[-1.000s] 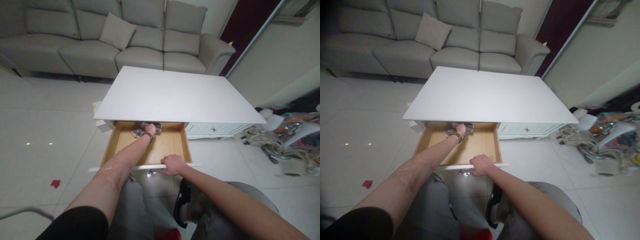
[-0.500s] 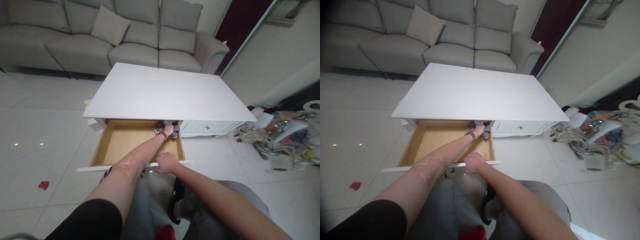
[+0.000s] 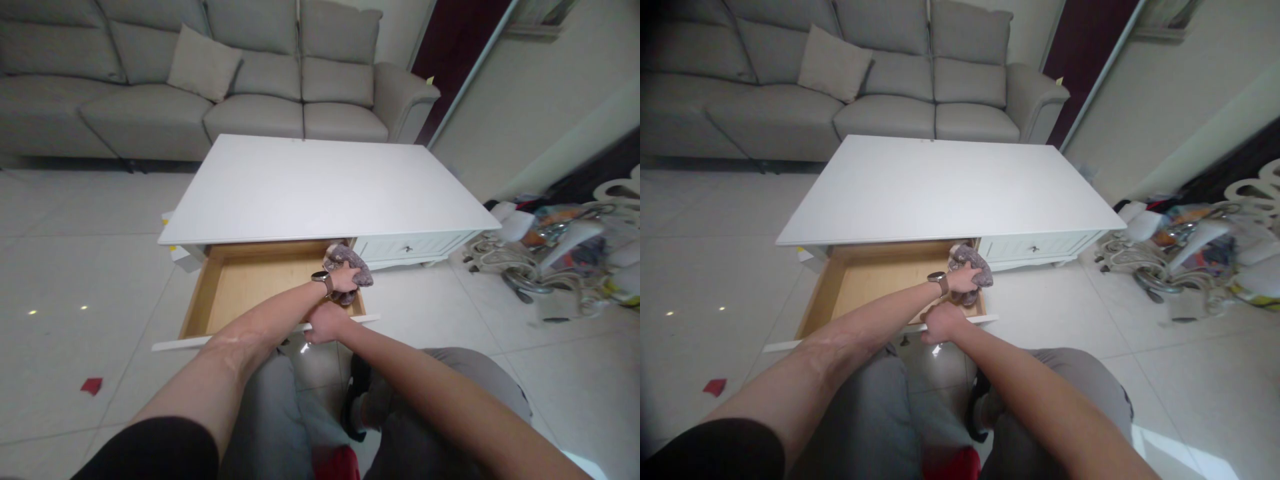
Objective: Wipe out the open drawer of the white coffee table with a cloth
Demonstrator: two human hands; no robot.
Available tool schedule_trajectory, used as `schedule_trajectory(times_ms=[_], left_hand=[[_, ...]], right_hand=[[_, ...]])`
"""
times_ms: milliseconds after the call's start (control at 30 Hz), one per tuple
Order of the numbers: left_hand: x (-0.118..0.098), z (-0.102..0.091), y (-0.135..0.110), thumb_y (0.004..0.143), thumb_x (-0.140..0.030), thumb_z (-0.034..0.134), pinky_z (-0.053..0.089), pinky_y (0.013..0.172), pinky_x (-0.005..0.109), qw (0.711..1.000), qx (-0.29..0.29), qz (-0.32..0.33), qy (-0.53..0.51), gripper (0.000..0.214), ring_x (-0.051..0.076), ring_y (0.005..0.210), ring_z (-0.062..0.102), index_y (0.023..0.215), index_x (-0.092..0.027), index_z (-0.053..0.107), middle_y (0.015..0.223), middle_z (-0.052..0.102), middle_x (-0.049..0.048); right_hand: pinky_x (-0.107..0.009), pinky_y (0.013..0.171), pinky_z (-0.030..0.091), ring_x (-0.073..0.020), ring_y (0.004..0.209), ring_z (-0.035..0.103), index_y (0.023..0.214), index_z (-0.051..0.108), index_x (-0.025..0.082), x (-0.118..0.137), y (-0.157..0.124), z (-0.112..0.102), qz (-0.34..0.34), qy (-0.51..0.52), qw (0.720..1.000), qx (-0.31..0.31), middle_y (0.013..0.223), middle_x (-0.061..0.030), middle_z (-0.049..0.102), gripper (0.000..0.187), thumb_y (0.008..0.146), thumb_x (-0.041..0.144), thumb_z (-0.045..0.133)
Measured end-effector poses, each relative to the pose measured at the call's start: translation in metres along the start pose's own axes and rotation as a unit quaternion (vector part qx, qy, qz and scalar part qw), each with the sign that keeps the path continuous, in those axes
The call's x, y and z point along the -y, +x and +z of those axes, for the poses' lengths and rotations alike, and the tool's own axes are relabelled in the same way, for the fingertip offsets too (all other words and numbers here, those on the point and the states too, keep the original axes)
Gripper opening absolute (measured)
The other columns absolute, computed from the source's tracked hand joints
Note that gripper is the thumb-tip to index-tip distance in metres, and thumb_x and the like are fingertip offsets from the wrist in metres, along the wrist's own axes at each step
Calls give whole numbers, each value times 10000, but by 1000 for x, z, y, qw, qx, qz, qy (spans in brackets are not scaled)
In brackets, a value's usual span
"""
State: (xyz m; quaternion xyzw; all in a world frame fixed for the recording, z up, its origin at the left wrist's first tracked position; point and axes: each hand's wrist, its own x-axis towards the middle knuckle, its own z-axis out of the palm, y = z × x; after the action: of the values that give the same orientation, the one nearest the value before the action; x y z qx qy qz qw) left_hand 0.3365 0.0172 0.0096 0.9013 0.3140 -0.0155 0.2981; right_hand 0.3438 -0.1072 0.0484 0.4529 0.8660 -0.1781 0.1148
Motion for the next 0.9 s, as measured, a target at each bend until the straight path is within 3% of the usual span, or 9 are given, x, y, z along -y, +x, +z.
schedule_trajectory(times_ms=[100, 167, 333, 433, 567, 667, 767, 833, 900], left_hand=[[-12, 4, -6, 793, -508, 694, 523, 976, 472, 999, 38, -18, -6, 746, 375, 1052, 684, 1456, -186, 580, 1410, 533, 238], [-18, 6, -11, 767, -505, 726, 531, 947, 489, 999, 53, 6, 3, 710, 393, 1052, 678, 1398, -191, 636, 1365, 565, 235], [-20, 7, -20, 741, -306, 747, 545, 880, 482, 996, 50, 52, 60, 540, 376, 994, 694, 1273, -221, 716, 1274, 617, 216], [-11, -8, -23, 810, -229, 666, 521, 923, 468, 995, 20, 63, 78, 437, 359, 1073, 674, 1244, -258, 713, 1279, 636, 179], [12, -45, -34, 965, -260, 491, 435, 1039, 436, 994, -85, 35, 54, 313, 301, 1178, 630, 1196, -321, 693, 1235, 694, 107], [40, -66, -51, 989, -249, 449, 364, 1115, 447, 989, -135, -16, 51, 381, 288, 1245, 595, 1294, -361, 648, 1274, 699, 91], [73, -64, -79, 950, -243, 536, 335, 1162, 428, 990, -121, -68, 24, 369, 279, 1305, 571, 1262, -373, 684, 1335, 691, 58], [96, -52, -101, 902, -250, 615, 331, 1179, 403, 988, -104, -118, -6, 347, 275, 1363, 538, 1205, -381, 721, 1379, 678, 18], [118, -37, -123, 860, -258, 667, 344, 1176, 407, 979, -99, -174, -25, 333, 295, 1382, 529, 1171, -346, 748, 1384, 681, 37]], right_hand=[[-385, 970, 521, -301, 1134, 683, 1212, 736, 182, -2, 0, 5, -16, 19, 999, -21, 1319, -147, 706, 493, 826, 470, 631], [-381, 1004, 505, -297, 1194, 651, 1252, 719, 201, -3, 1, 8, -24, 27, 998, -44, 1407, -131, 655, 510, 814, 448, 634], [-375, 1034, 484, -304, 1295, 585, 1285, 700, 202, -3, 1, 9, -40, 14, 997, -64, 1490, -136, 587, 541, 810, 451, 632], [-381, 983, 506, -308, 1216, 640, 1220, 730, 188, -2, -1, 5, -31, -1, 999, -42, 1412, -149, 648, 494, 829, 469, 620], [-387, 847, 537, -310, 1002, 726, 1102, 768, 162, 1, -1, 0, 5, -29, 999, 19, 1089, -166, 775, 456, 863, 503, 581], [-378, 799, 535, -307, 957, 735, 1089, 767, 174, 2, 0, -1, -3, -41, 999, 22, 1038, -158, 780, 446, 870, 506, 566], [-376, 777, 532, -308, 937, 737, 1095, 762, 178, 3, 1, -1, -1, -54, 998, 21, 1033, -158, 777, 454, 859, 516, 571], [-373, 769, 529, -307, 937, 736, 1096, 759, 179, 3, 0, -1, -1, -59, 998, 19, 1033, -160, 775, 455, 857, 518, 570], [-370, 765, 526, -305, 940, 736, 1094, 757, 181, 3, 0, -1, 1, -63, 998, 18, 1037, -161, 774, 451, 855, 515, 571]])
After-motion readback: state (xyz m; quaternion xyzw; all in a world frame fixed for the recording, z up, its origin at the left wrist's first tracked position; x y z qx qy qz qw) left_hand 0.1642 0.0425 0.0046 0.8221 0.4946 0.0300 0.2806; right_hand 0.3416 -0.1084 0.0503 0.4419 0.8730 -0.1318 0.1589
